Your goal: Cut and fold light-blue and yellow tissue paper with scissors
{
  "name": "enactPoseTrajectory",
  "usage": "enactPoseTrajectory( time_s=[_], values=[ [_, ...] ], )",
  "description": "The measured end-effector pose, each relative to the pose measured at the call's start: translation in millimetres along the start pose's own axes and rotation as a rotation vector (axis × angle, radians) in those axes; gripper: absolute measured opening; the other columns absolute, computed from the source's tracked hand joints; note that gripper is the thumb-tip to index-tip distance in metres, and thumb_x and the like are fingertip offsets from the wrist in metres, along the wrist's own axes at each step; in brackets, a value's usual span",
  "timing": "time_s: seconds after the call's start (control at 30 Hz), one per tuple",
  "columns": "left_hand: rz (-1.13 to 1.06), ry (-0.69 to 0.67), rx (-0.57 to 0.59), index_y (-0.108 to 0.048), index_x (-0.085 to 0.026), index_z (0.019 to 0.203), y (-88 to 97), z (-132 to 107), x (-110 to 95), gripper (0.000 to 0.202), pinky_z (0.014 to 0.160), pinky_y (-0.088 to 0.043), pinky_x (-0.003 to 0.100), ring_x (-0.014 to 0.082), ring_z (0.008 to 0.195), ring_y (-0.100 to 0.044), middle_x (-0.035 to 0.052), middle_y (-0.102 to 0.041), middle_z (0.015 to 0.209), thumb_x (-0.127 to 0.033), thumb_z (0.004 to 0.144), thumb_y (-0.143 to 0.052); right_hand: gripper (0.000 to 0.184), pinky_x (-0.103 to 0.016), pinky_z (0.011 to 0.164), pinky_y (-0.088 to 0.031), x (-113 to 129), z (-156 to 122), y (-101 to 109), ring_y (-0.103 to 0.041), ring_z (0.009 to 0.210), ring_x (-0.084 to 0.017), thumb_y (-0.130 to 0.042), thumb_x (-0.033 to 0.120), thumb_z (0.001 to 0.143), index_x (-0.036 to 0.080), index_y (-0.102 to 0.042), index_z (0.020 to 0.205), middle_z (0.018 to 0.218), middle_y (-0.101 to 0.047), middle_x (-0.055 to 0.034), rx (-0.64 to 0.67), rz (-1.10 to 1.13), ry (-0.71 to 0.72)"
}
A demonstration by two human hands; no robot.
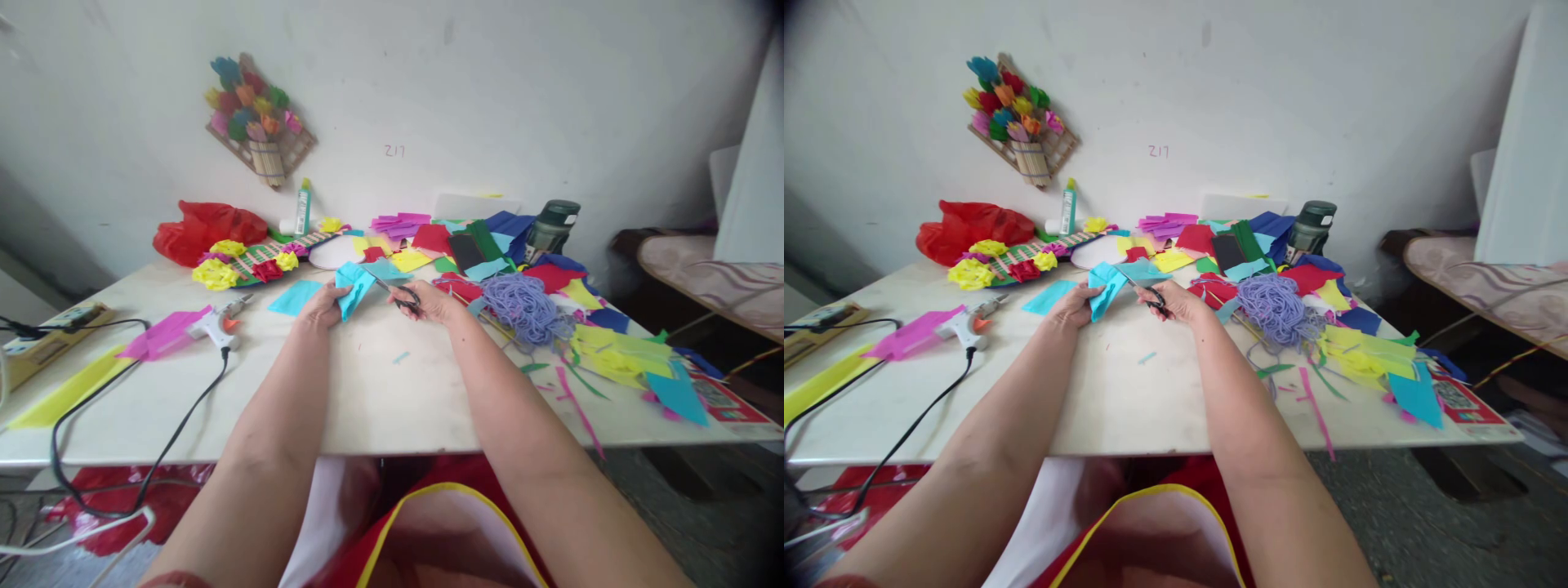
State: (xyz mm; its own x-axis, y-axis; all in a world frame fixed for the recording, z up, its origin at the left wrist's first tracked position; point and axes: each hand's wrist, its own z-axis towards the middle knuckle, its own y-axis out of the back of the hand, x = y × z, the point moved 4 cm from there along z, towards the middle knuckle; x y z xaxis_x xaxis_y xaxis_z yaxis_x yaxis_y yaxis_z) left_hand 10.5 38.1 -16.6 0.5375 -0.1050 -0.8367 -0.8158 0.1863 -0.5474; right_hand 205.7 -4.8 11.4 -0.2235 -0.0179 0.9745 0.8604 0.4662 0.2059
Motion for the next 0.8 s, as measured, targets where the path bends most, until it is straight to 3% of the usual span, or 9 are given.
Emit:
enactPoseTrajectory(
  time_s=[0.23, 0.57, 0.8],
  values=[
    [-0.019, 0.004, -0.045, -0.063, -0.012, 0.103, 2.4, 0.0, -0.8, 0.043, 0.079, -0.056, 0.031, 0.0217, 0.086, -0.067, 0.0078, -0.071, 0.087, 0.008, 0.066, -0.054, 0.02, -0.015, 0.029, -0.019, 4.0, -2.2, 0.3, -0.036, 0.029, -0.003, -0.058, 0.031, 0.08, 0.01, -0.06, 0.08, 0.041, -0.046, 0.0067, -0.024, -0.038, -0.013],
    [0.008, 0.034, -0.013, -0.061, -0.015, 0.109, -2.9, -4.6, -0.4, 0.046, 0.082, -0.056, 0.032, 0.0207, 0.085, -0.068, 0.0073, -0.071, 0.092, 0.005, 0.068, -0.057, 0.038, -0.017, 0.029, -0.026, -2.6, -0.5, -0.1, -0.048, 0.036, -0.008, -0.053, 0.049, 0.081, 0.012, -0.061, 0.087, 0.047, -0.054, 0.0026, 0.071, 0.02, 0.048],
    [0.029, 0.024, 0.009, -0.061, -0.015, 0.11, -6.4, -4.9, 0.6, 0.045, 0.082, -0.055, 0.033, 0.0221, 0.085, -0.068, 0.0081, -0.071, 0.092, 0.003, 0.069, -0.059, 0.043, -0.017, 0.03, -0.027, -4.9, 2.4, -2.1, -0.049, 0.037, -0.008, -0.054, 0.052, 0.08, 0.011, -0.061, 0.088, 0.048, -0.054, 0.0018, 0.045, 0.02, 0.066]
  ],
)
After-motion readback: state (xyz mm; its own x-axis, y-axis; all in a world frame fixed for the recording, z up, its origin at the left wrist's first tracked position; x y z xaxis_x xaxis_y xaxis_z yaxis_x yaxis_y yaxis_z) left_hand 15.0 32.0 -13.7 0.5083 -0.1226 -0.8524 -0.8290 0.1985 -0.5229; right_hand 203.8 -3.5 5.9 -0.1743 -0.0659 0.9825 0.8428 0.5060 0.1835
